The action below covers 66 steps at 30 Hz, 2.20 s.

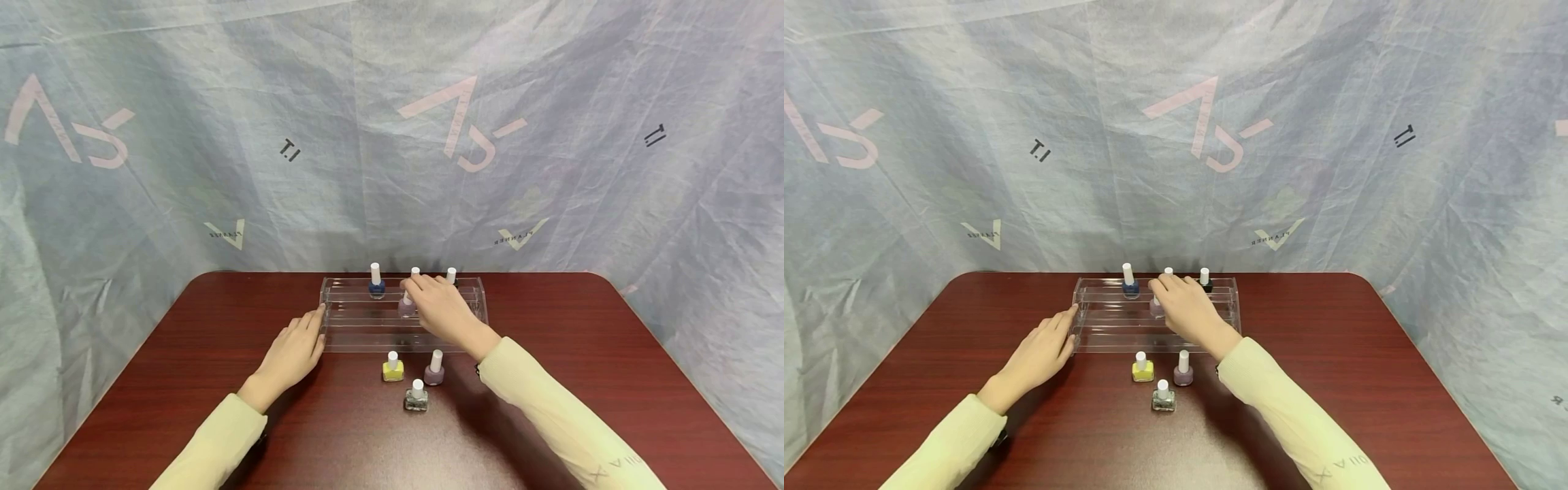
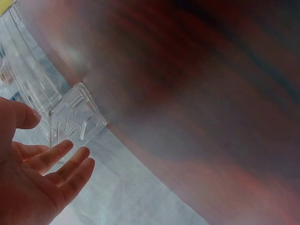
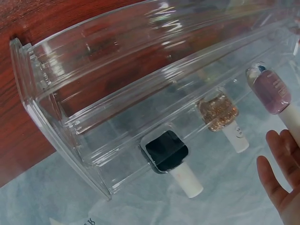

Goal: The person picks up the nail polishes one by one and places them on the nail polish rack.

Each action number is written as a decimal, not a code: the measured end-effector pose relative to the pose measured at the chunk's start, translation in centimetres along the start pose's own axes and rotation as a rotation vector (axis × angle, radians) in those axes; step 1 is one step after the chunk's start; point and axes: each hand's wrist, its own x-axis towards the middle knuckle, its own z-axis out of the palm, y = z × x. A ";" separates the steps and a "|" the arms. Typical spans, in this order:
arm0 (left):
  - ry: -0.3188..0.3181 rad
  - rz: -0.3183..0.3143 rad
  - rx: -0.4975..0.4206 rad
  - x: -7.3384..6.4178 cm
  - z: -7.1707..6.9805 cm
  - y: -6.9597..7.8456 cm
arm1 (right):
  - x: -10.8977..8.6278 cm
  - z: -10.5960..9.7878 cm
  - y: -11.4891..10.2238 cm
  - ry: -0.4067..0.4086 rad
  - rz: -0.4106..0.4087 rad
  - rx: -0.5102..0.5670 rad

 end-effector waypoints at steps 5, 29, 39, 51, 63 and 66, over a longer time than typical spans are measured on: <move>-0.001 0.002 0.002 0.0 0.0 0.0 | 0.2 0.5 0.0 -0.005 -0.002 0.015; -0.011 -0.003 -0.002 0.0 0.1 0.0 | 0.5 2.2 -0.7 -0.059 -0.026 0.031; -0.006 0.001 -0.008 -0.1 -0.1 0.2 | 0.8 2.5 -0.8 -0.053 -0.016 0.050; 0.011 0.002 0.000 0.0 -0.1 0.2 | 1.1 2.6 -0.9 -0.074 -0.013 0.080; 0.008 0.005 -0.008 -0.1 0.1 0.0 | 1.3 2.6 -0.7 -0.093 0.015 0.111; 0.013 0.004 -0.011 -0.1 0.1 0.0 | 1.3 2.6 -0.7 -0.107 0.026 0.119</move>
